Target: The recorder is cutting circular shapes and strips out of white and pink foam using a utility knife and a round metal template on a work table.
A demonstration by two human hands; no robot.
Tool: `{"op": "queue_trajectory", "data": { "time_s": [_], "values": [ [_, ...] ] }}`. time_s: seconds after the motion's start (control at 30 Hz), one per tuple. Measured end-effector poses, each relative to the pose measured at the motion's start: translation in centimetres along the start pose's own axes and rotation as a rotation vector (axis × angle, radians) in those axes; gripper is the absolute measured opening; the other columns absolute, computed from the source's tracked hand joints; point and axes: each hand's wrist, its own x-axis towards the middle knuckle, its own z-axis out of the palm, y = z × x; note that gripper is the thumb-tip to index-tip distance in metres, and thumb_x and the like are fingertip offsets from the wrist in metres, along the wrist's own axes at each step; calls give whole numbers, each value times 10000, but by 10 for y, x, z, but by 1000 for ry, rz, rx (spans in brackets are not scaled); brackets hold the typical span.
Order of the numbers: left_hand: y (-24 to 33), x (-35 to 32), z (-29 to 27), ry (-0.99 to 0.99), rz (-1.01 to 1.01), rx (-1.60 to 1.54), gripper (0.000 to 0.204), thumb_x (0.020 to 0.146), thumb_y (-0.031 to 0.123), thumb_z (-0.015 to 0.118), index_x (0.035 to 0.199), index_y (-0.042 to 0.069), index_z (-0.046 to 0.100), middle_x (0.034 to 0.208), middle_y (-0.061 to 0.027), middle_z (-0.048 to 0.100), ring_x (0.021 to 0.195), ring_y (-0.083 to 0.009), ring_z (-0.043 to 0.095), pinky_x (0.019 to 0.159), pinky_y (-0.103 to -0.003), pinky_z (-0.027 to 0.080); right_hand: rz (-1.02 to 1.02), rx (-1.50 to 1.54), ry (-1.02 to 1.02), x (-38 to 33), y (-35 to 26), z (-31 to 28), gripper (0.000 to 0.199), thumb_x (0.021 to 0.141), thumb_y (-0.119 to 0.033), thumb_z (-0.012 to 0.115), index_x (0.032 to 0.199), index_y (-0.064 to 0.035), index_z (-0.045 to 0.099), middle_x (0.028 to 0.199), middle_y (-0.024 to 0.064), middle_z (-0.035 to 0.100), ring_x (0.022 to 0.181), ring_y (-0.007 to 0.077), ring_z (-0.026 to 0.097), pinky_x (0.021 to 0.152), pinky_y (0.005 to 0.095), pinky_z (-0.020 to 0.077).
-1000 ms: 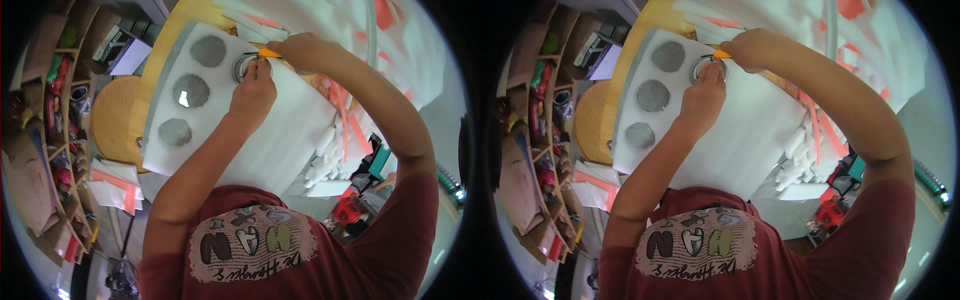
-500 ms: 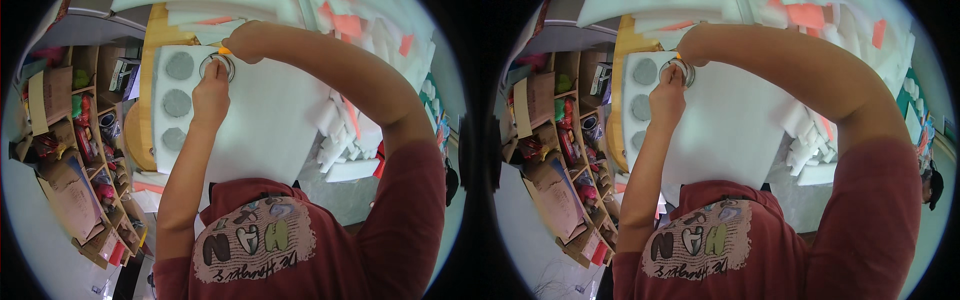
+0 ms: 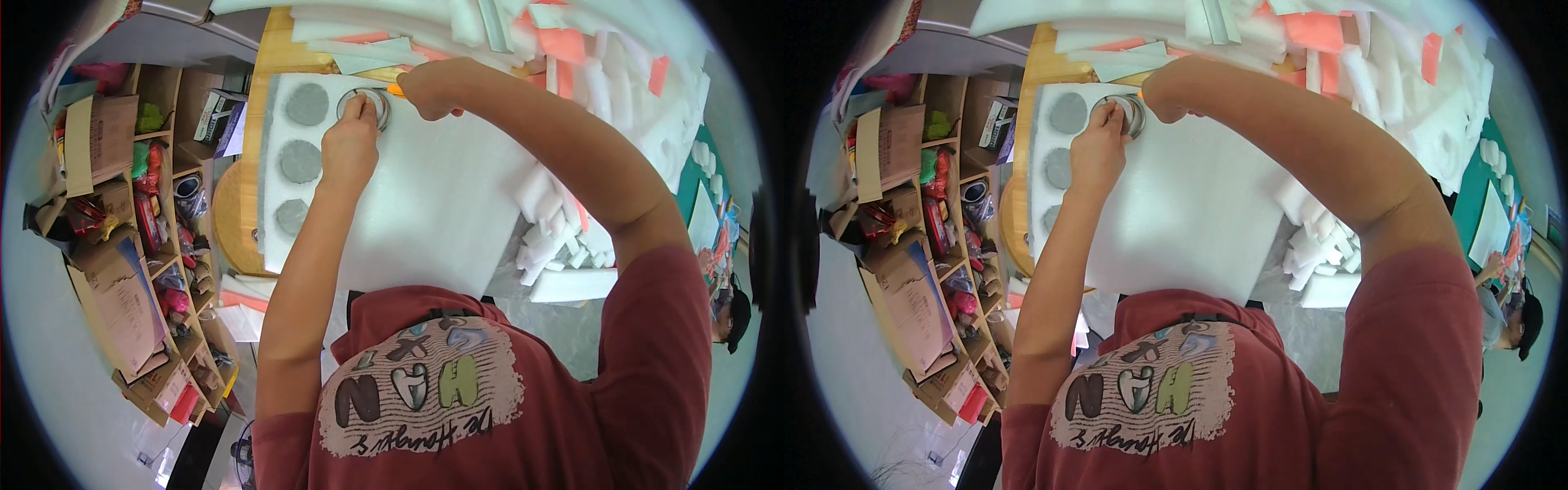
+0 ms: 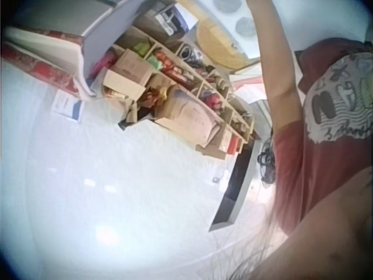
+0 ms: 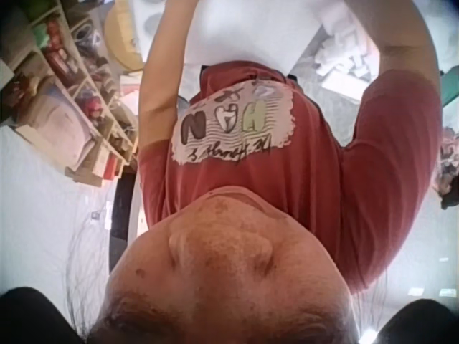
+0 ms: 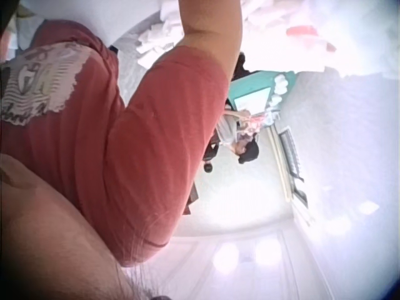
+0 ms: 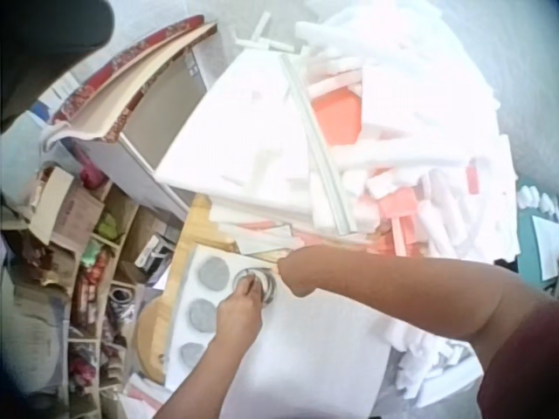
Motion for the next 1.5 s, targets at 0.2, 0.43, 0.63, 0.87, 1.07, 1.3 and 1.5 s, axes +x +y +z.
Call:
{"op": "queue_trajectory", "data": {
  "time_s": [0.2, 0.43, 0.63, 0.87, 1.07, 1.3, 1.5],
  "values": [
    [2, 3, -1, -25, -49, 9, 407, 679, 74, 687, 1070, 11, 591, 1128, -84, 562, 860, -256, 615, 700, -347, 517, 5, 219, 17, -4, 3, 16, 235, 698, 7, 420, 905, 17, 533, 644, 115, 613, 559, 224, 598, 511, 365, 461],
    [-4, 2, 2, 4, 44, 24, 364, 693, 52, 660, 1041, -25, 587, 1108, -102, 555, 741, -269, 629, 658, -340, 514, 4, 401, 31, -9, -6, 26, 234, 642, 25, 400, 691, 8, 628, 668, 116, 631, 619, 223, 611, 551, 363, 468],
    [-11, 2, 1, 15, 85, 5, 349, 682, 65, 670, 1014, -14, 599, 1086, -89, 566, 741, -268, 627, 654, -347, 511, 43, 403, -4, -12, -16, 25, 241, 664, -19, 383, 685, -7, 623, 679, 101, 634, 625, 214, 600, 571, 360, 468],
    [-19, 2, 1, 29, 141, -56, 331, 654, 112, 705, 951, -2, 612, 1029, -75, 579, 720, -274, 624, 636, -347, 509, 167, 467, -4, -20, -31, 29, 237, 696, -55, 386, 707, -32, 622, 700, 80, 640, 638, 202, 595, 594, 352, 466],
    [-23, 6, 3, 33, 158, -69, 225, 662, 105, 689, 849, 7, 608, 940, -78, 573, 743, -258, 621, 610, -351, 508, 210, 551, -33, -24, -39, 42, 217, 717, -88, 406, 715, -34, 617, 686, 67, 632, 633, 196, 599, 595, 357, 472],
    [-20, 8, 9, -5, 94, -106, 134, 720, 55, 582, 827, -10, 628, 916, -133, 564, 807, -296, 610, 636, -360, 519, 186, 1011, 155, -37, -52, 73, 189, 786, -93, 504, 940, 16, 482, 653, 109, 562, 493, 181, 560, 449, 316, 453],
    [-15, 9, -7, -48, 192, 77, 140, 695, 16, 579, 808, -22, 653, 953, -211, 550, 874, -329, 601, 694, -375, 513, 470, 1250, 392, -88, -145, 131, 568, 822, -97, 542, 1332, -67, 295, 650, 77, 550, 459, 150, 539, 430, 299, 457]
  ]
}}
